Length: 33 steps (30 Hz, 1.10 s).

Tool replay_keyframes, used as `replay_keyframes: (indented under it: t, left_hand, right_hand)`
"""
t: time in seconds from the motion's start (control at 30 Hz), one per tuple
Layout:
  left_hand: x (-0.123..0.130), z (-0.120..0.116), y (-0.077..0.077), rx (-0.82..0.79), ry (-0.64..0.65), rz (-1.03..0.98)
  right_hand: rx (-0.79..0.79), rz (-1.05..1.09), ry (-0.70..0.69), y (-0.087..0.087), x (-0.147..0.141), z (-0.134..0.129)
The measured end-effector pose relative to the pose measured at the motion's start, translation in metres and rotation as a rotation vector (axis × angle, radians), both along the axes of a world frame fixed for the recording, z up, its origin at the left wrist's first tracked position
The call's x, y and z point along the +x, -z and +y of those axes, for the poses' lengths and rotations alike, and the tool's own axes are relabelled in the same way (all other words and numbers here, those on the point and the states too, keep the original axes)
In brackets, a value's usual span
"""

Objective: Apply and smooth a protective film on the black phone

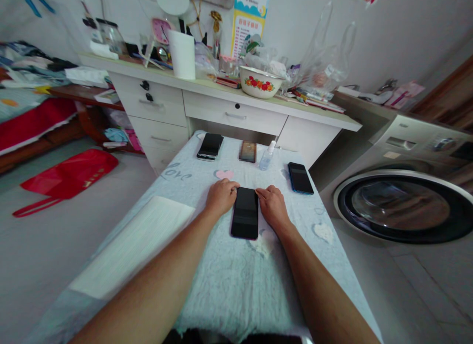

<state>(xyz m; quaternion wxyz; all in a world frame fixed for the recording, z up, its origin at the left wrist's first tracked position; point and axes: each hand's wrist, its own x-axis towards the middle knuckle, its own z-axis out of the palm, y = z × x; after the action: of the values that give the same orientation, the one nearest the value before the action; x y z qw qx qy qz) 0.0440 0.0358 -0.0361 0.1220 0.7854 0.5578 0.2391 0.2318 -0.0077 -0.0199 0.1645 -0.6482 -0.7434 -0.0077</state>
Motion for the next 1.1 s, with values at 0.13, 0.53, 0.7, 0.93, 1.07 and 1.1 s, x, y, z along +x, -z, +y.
replay_keyframes:
  t: [0.13, 0.53, 0.7, 0.93, 1.07, 1.1]
  left_hand:
    - [0.0, 0.0, 0.0, 0.004, 0.004, 0.002]
    - [0.0, 0.0, 0.0, -0.007, -0.005, 0.003]
    - [0.0, -0.001, -0.002, -0.001, 0.0, -0.002]
    - [0.0, 0.0, -0.002, -0.01, 0.0, -0.011]
    - [0.0, 0.0, -0.001, -0.004, 0.008, -0.006]
    - [0.0, 0.0, -0.001, -0.005, 0.009, -0.003]
  right_hand:
    - [-0.009, -0.023, 0.004, -0.004, -0.001, -0.004]
    - [-0.061, -0.063, 0.01, -0.012, -0.005, -0.014]
    - [-0.072, -0.085, 0.018, -0.016, -0.008, -0.017]
    - [-0.094, -0.108, 0.032, -0.017, -0.009, -0.02]
    - [-0.115, -0.113, 0.046, -0.019, -0.01, -0.021]
    - [-0.125, -0.118, 0.049, -0.02, -0.01, -0.022]
